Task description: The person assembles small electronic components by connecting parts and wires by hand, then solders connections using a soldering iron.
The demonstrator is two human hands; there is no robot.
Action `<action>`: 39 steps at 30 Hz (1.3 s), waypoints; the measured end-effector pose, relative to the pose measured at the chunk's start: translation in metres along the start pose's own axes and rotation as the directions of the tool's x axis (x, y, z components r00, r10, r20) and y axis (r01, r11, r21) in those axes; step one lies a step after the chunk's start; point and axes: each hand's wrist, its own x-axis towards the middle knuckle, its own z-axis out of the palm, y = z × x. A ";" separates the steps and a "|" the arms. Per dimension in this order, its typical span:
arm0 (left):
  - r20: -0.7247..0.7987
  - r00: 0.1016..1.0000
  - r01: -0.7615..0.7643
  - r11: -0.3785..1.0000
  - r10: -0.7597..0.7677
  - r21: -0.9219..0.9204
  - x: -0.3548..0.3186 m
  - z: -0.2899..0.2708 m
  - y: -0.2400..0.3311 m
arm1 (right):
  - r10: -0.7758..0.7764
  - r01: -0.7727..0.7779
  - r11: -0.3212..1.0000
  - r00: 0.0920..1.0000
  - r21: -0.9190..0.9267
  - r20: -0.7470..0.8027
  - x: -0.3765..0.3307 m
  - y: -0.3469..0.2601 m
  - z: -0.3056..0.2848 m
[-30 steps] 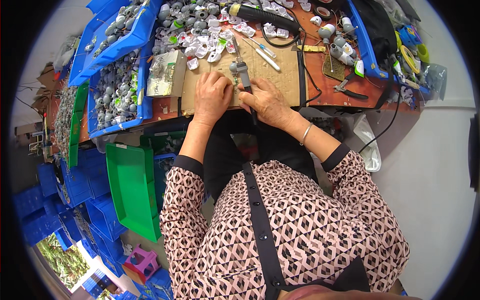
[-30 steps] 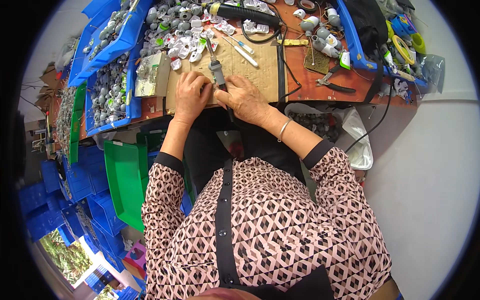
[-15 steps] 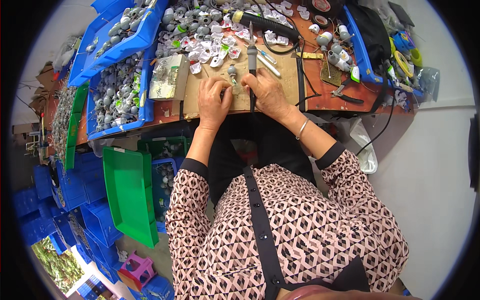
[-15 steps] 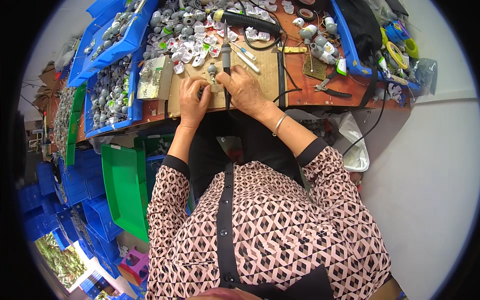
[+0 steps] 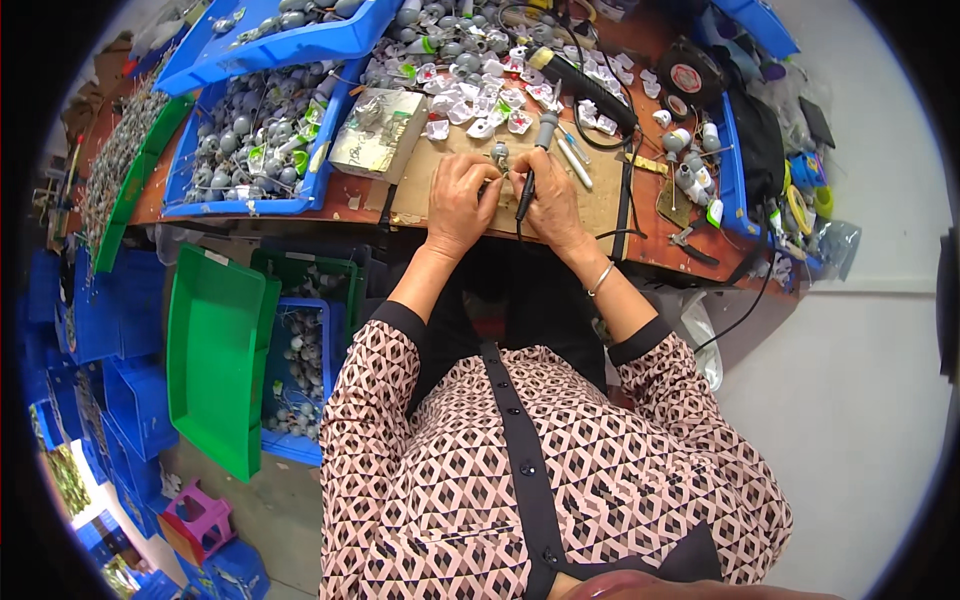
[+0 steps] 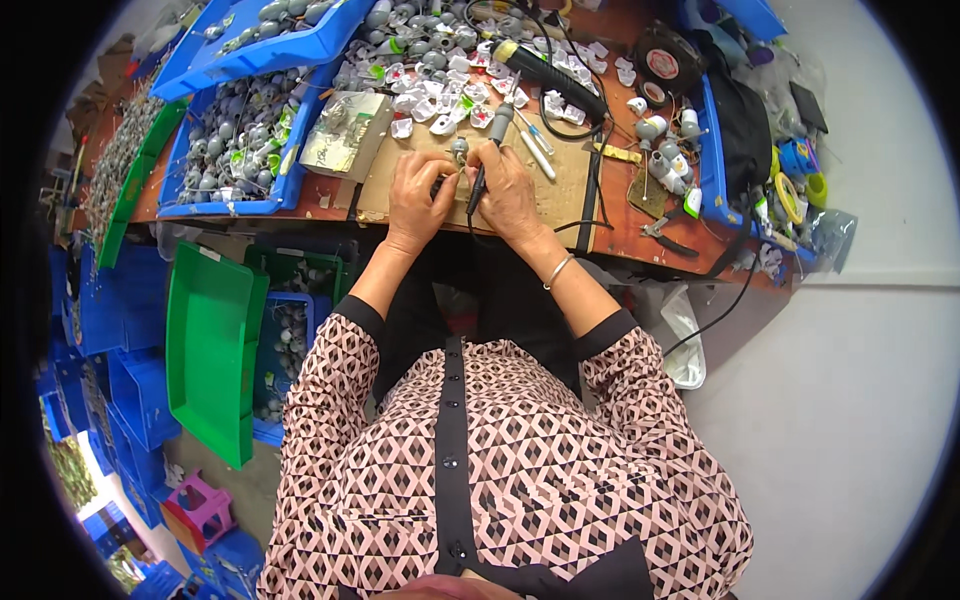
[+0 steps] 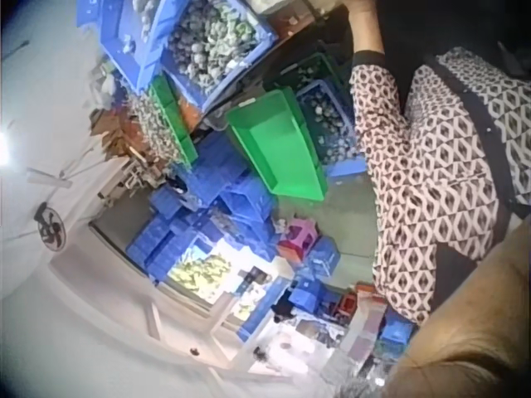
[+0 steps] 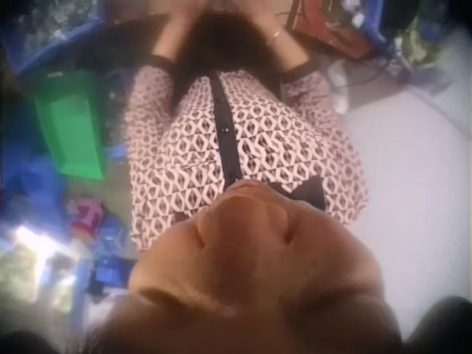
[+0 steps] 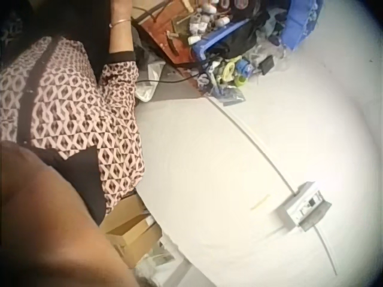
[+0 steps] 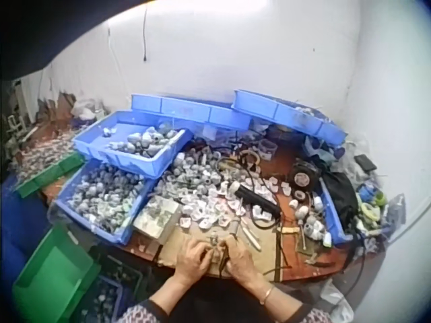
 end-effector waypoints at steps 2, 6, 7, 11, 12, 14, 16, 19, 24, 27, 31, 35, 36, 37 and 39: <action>-0.006 1.000 0.012 1.000 -0.012 -0.003 0.001 -0.002 0.001 | 0.022 -0.022 1.000 1.000 0.007 -0.003 -0.001 -0.001 -0.001; 0.032 0.999 0.041 0.999 -0.041 -0.021 0.001 -0.002 0.002 | 0.028 -0.028 0.999 0.999 0.025 0.023 -0.002 0.002 0.000; 0.049 0.998 0.041 0.999 -0.039 -0.031 0.001 -0.002 0.001 | 0.026 -0.026 0.999 0.999 0.028 0.025 -0.002 0.002 0.000; 0.021 0.999 0.044 0.998 -0.043 -0.049 0.001 0.001 -0.002 | -0.010 0.009 0.999 0.999 0.034 0.040 -0.004 0.002 0.000; 0.006 0.999 0.053 0.996 -0.052 -0.066 0.001 0.001 -0.003 | -0.010 0.008 0.999 0.999 0.034 0.042 -0.004 0.001 0.000; -0.007 0.998 0.060 0.995 -0.061 -0.083 0.001 0.001 -0.002 | -0.011 0.010 1.000 0.999 0.027 0.046 -0.005 0.000 0.001; -0.030 0.996 0.084 0.992 -0.087 -0.091 0.001 0.002 -0.002 | 0.004 -0.005 0.999 0.999 0.037 0.033 -0.004 -0.001 0.002; -0.054 0.994 0.086 0.993 -0.091 -0.075 0.001 0.002 -0.002 | 0.052 -0.052 0.997 0.999 0.065 0.009 -0.003 0.000 0.004; -0.047 0.998 0.030 0.999 -0.032 -0.043 -0.001 0.002 -0.001 | 0.074 -0.073 0.995 0.997 0.061 -0.005 -0.002 0.001 0.003; -0.047 0.999 -0.005 1.000 0.006 0.020 -0.002 0.002 0.000 | 0.071 -0.071 0.997 0.997 0.035 -0.005 -0.003 0.001 0.003; -0.048 0.999 -0.019 0.998 0.021 0.054 -0.003 0.003 -0.001 | 0.060 -0.060 0.997 0.998 0.044 -0.001 -0.003 0.000 0.003; -0.029 0.998 -0.045 0.995 0.048 0.093 -0.003 0.003 -0.001 | 0.038 -0.038 0.999 0.999 0.006 0.014 -0.004 0.000 0.002; -0.023 0.998 -0.050 0.994 0.052 0.095 -0.003 0.003 -0.001 | 0.039 -0.039 0.999 0.999 0.005 0.014 -0.004 0.000 0.002; -0.018 0.998 -0.054 0.994 0.056 0.098 -0.002 0.003 0.000 | 0.023 -0.022 1.000 1.000 -0.010 0.017 -0.004 -0.001 0.001; -0.013 0.998 -0.057 0.993 0.059 0.106 -0.002 0.003 0.001 | 0.007 -0.006 1.000 1.000 -0.025 0.020 -0.003 -0.003 -0.001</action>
